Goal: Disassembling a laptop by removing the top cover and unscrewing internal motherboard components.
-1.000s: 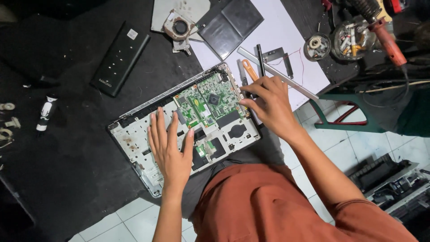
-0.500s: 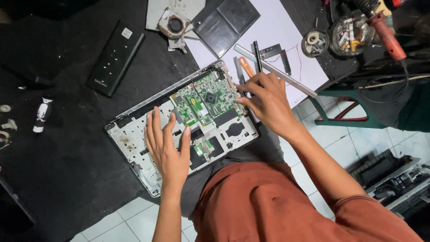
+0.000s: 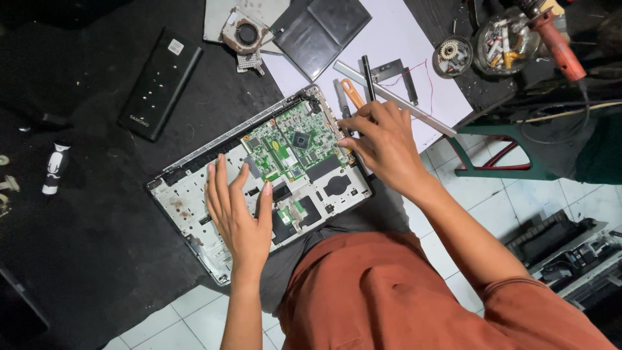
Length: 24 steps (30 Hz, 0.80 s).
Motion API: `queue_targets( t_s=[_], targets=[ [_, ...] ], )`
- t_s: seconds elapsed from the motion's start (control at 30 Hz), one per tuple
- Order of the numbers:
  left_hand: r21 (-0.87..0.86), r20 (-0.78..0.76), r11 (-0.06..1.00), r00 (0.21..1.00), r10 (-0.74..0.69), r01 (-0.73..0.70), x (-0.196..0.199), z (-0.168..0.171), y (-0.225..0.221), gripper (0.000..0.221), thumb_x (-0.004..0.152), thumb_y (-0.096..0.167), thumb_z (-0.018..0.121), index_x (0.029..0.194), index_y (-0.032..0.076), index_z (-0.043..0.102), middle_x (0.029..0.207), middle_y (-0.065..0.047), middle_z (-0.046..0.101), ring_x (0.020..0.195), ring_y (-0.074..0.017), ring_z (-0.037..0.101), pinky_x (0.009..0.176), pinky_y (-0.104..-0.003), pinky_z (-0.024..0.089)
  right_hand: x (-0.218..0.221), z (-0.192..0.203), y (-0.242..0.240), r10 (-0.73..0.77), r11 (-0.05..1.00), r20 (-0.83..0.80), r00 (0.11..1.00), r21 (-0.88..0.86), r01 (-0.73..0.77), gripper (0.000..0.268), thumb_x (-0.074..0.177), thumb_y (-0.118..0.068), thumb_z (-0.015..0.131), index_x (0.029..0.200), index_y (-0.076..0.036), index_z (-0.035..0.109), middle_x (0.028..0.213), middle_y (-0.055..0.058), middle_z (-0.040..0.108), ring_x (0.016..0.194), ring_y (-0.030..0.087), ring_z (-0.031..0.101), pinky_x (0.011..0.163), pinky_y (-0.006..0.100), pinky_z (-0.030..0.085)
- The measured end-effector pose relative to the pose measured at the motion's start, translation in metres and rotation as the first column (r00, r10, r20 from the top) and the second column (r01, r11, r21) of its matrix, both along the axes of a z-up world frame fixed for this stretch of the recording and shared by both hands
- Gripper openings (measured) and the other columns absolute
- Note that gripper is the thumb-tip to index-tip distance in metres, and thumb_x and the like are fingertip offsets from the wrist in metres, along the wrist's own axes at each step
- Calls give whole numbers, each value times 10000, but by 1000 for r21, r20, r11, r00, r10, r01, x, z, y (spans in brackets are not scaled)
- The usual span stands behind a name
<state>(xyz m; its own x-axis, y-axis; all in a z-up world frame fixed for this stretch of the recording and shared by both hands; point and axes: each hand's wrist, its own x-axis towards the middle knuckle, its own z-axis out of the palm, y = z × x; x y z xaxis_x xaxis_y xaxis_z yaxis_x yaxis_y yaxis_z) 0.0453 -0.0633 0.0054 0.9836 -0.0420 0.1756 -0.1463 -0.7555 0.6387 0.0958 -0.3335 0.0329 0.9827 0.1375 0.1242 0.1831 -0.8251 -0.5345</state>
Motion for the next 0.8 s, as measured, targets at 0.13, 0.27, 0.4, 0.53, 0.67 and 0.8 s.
queue_targets(
  t_s=[0.13, 0.27, 0.4, 0.53, 0.67, 0.8],
  targets=[
    [-17, 13, 1000, 1000, 1, -1, 1, -1, -1, 459, 1046, 291, 653, 1410, 38, 533, 1617, -227, 362, 1543, -402, 260, 1241, -541, 166, 1, 15, -7, -10, 999, 8, 1000, 30, 9, 177, 994, -261, 738, 1118, -148, 796, 963, 69, 624, 918, 241, 487, 825, 382, 350],
    [-13, 15, 1000, 1000, 0, 0, 0, 0, 1, 431, 1044, 277, 660, 1389, 44, 549, 1616, -228, 362, 1543, -409, 258, 1237, -551, 172, -2, 17, -7, -74, 996, 42, 996, 45, 72, 125, 1019, -150, 725, 1130, -144, 783, 989, 33, 615, 924, 208, 491, 800, 352, 342],
    [-12, 8, 1000, 1000, -4, 4, 0, 0, 1, 413, 1045, 276, 663, 1381, 59, 561, 1627, -209, 351, 1551, -392, 247, 1237, -552, 172, -5, 12, -6, 2, 1000, -17, 1000, 19, -2, 206, 979, -316, 753, 1116, -165, 784, 1011, 49, 632, 947, 238, 507, 830, 381, 354],
    [-22, 10, 1000, 1000, 7, -6, 0, 2, 0, 408, 1048, 276, 662, 1382, 60, 565, 1621, -210, 362, 1546, -394, 261, 1233, -550, 180, -4, 6, 1, -24, 999, -54, 998, 45, 26, 232, 966, -320, 771, 1096, -130, 792, 992, 75, 652, 948, 229, 504, 831, 375, 342],
    [-16, 33, 1000, 999, -3, 4, 0, 0, 0, 407, 1053, 280, 656, 1379, 55, 562, 1611, -217, 370, 1542, -401, 270, 1227, -551, 191, -5, 4, 3, -19, 1000, -59, 998, 10, 19, 223, 958, -270, 778, 1117, -114, 789, 998, 69, 669, 958, 223, 508, 820, 364, 343],
    [-20, 56, 1000, 998, 0, 1, -1, -2, 1, 398, 1038, 284, 681, 1347, 48, 597, 1600, -226, 393, 1533, -412, 291, 1224, -554, 203, -6, 6, 5, 5, 1000, -28, 1000, -12, -5, 208, 963, -249, 778, 1083, -80, 800, 973, 81, 684, 930, 219, 501, 809, 355, 335]
  ],
)
